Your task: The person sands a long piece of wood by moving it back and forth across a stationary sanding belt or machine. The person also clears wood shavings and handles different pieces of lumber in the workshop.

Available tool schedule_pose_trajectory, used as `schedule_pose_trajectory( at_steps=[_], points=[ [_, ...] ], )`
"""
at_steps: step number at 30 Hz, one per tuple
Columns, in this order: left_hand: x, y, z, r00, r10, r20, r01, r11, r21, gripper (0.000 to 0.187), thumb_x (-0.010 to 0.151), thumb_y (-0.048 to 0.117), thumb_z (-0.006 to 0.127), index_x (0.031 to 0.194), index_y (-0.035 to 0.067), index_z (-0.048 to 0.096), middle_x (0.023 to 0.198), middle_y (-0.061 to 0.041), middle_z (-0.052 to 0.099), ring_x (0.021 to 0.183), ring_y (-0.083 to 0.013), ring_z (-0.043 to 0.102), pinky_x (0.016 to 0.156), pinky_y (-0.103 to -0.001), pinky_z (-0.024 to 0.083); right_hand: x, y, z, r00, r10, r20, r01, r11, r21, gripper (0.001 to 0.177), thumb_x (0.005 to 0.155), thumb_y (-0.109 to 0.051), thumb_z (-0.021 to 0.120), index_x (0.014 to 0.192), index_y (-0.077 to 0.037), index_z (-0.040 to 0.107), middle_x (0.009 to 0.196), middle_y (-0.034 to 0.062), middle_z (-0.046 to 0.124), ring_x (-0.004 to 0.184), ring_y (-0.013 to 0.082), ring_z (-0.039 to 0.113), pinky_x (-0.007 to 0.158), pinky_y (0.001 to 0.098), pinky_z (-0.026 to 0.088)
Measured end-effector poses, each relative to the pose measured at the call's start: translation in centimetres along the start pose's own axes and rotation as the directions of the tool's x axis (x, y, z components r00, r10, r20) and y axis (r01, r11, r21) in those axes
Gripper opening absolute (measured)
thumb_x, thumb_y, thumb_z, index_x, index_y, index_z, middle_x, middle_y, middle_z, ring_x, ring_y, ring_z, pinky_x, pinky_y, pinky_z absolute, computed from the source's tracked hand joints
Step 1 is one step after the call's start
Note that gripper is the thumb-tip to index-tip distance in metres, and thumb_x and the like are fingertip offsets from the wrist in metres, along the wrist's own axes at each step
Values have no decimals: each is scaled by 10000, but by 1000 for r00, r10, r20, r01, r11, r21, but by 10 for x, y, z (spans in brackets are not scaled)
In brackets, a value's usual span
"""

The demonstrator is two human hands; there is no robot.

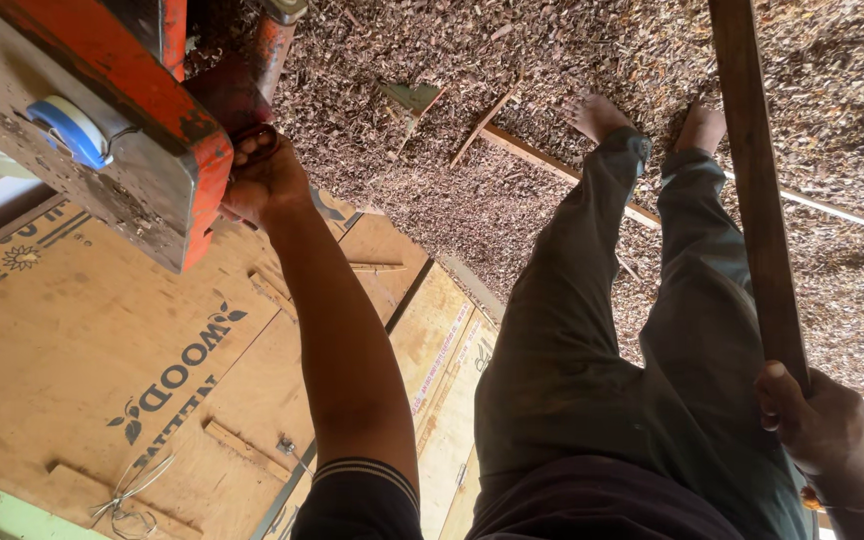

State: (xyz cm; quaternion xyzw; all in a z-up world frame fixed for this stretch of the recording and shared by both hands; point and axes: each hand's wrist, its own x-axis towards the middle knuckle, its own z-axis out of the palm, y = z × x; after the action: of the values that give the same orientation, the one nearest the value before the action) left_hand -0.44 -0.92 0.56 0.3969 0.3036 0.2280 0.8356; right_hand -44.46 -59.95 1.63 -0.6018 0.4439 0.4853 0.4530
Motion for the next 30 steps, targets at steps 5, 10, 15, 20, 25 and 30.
schedule_pose_trajectory(
  at_steps=[5, 10, 15, 20, 25, 30],
  points=[
    [1, 2, -4, 1000, -27, 10, 27, 1000, 11, 224, 765, 288, 672, 654, 112, 588, 614, 2, 548, 634, -203, 566, 695, -365, 461, 4, 7, -1, 1000, 13, 10, -12, 999, -30, 748, 1032, -642, 565, 789, 61, 645, 611, 144, 619, 532, 216, 638, 580, 372, 494],
    [12, 6, -13, 998, -46, 48, 44, 999, 28, 254, 777, 295, 676, 627, 112, 581, 583, 4, 543, 609, -206, 551, 680, -366, 450, 1, 6, -1, 999, 38, 1, -38, 999, -23, 705, 958, -650, 610, 844, 43, 676, 642, 138, 648, 586, 218, 672, 566, 371, 529],
    [8, 4, -6, 999, -11, 32, 10, 1000, 19, 287, 723, 306, 653, 554, 97, 552, 526, -24, 526, 556, -237, 550, 616, -395, 453, -7, -5, -2, 997, -72, 10, 73, 989, -131, 659, 931, -588, 633, 752, 43, 694, 604, 123, 630, 547, 225, 643, 505, 390, 526],
    [-1, 1, -4, 1000, -15, 24, 14, 997, 74, 258, 808, 283, 628, 654, 81, 579, 591, -33, 531, 606, -234, 541, 675, -402, 459, -11, -27, 3, 920, -387, 65, 392, 899, -195, 592, 922, -526, 679, 672, 10, 659, 483, 100, 527, 356, 202, 522, 346, 375, 403],
    [-4, 3, 0, 997, -47, 55, 40, 992, 116, 232, 844, 268, 628, 701, 87, 607, 584, -30, 519, 595, -224, 517, 662, -403, 453, -20, -53, 6, 886, -452, 107, 464, 865, -192, 436, 861, -443, 741, 785, -14, 731, 433, 80, 518, 324, 183, 491, 346, 383, 382],
    [-9, 2, 3, 995, -57, 80, 51, 996, 75, 277, 809, 308, 626, 618, 126, 541, 537, -21, 497, 525, -214, 508, 591, -406, 446, -26, -57, 7, 854, -507, 116, 519, 840, -157, 393, 826, -388, 780, 918, -6, 764, 426, 62, 526, 292, 138, 487, 326, 352, 371]
  ],
)
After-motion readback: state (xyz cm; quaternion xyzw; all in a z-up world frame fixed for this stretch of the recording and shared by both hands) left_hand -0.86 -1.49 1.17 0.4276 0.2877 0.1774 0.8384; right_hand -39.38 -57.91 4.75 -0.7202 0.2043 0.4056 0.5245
